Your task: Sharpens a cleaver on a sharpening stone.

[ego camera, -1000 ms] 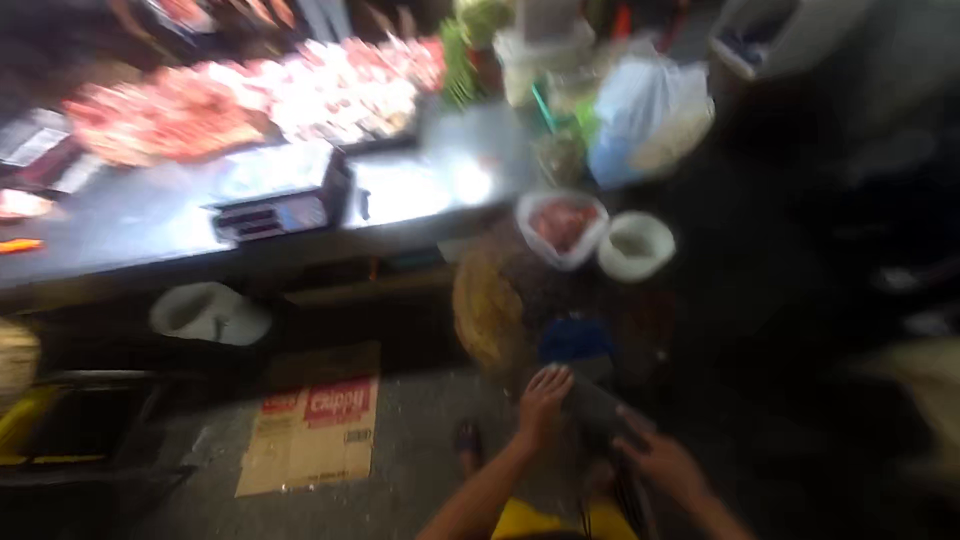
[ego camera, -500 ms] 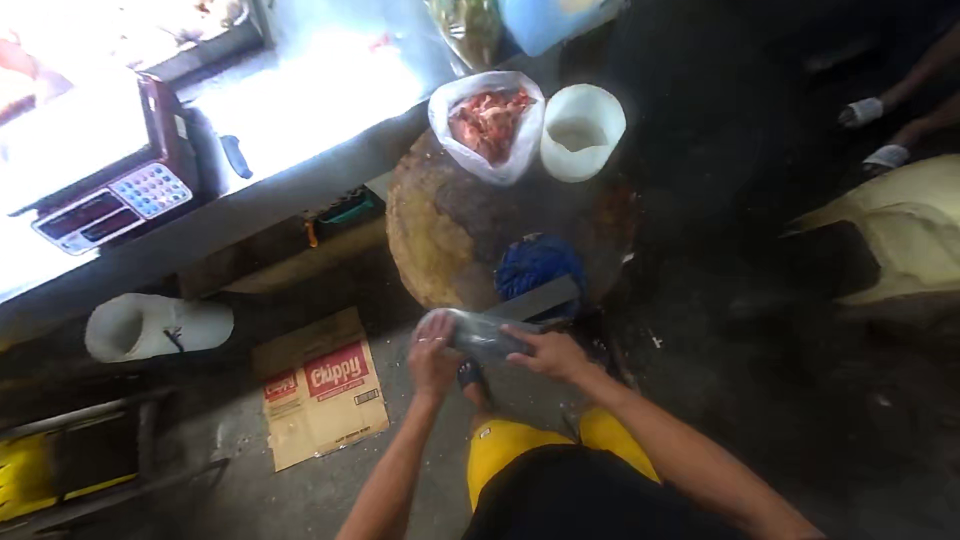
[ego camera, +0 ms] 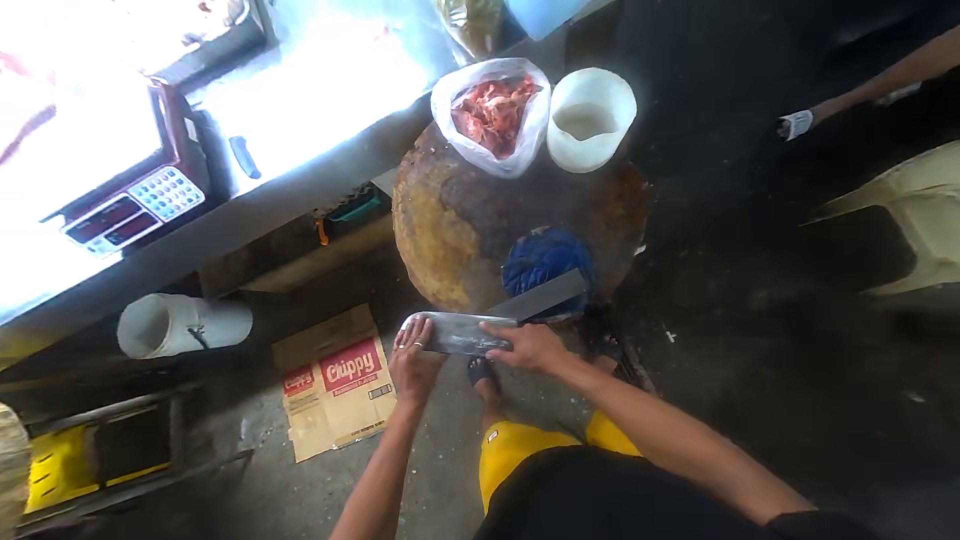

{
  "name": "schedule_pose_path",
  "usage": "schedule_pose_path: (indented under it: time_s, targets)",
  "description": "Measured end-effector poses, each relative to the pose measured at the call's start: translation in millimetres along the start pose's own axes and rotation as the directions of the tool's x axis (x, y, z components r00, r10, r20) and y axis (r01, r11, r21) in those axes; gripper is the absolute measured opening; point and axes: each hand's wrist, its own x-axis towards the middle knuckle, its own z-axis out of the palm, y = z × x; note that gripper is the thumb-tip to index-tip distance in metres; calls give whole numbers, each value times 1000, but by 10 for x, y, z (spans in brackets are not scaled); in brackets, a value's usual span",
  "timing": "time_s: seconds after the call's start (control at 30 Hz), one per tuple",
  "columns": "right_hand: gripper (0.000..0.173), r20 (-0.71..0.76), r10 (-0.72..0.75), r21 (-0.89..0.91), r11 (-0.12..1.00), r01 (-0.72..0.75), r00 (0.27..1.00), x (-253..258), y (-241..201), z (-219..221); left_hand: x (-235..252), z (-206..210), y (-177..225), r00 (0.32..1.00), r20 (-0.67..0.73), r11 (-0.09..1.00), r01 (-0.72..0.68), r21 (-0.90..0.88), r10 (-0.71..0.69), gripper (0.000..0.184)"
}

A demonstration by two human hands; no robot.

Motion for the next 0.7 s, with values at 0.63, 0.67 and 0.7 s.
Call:
schedule_pose_path:
  time_s: [0.63, 0.67, 0.7]
  targets:
    - [69, -409, 514, 37, 835, -549, 754, -2015, 1271, -605, 633, 1271, 2459, 948, -35, 855, -301, -423, 316, 60]
    - [70, -417, 530, 40, 823, -567, 739, -2052, 1246, -652, 719, 1345, 2530, 933, -35, 830, -336, -446, 359, 61]
    - [71, -398, 535, 36, 821, -570, 745, -2046, 1158, -634, 721, 1369, 2470, 922, -22, 820, -354, -450, 386, 63]
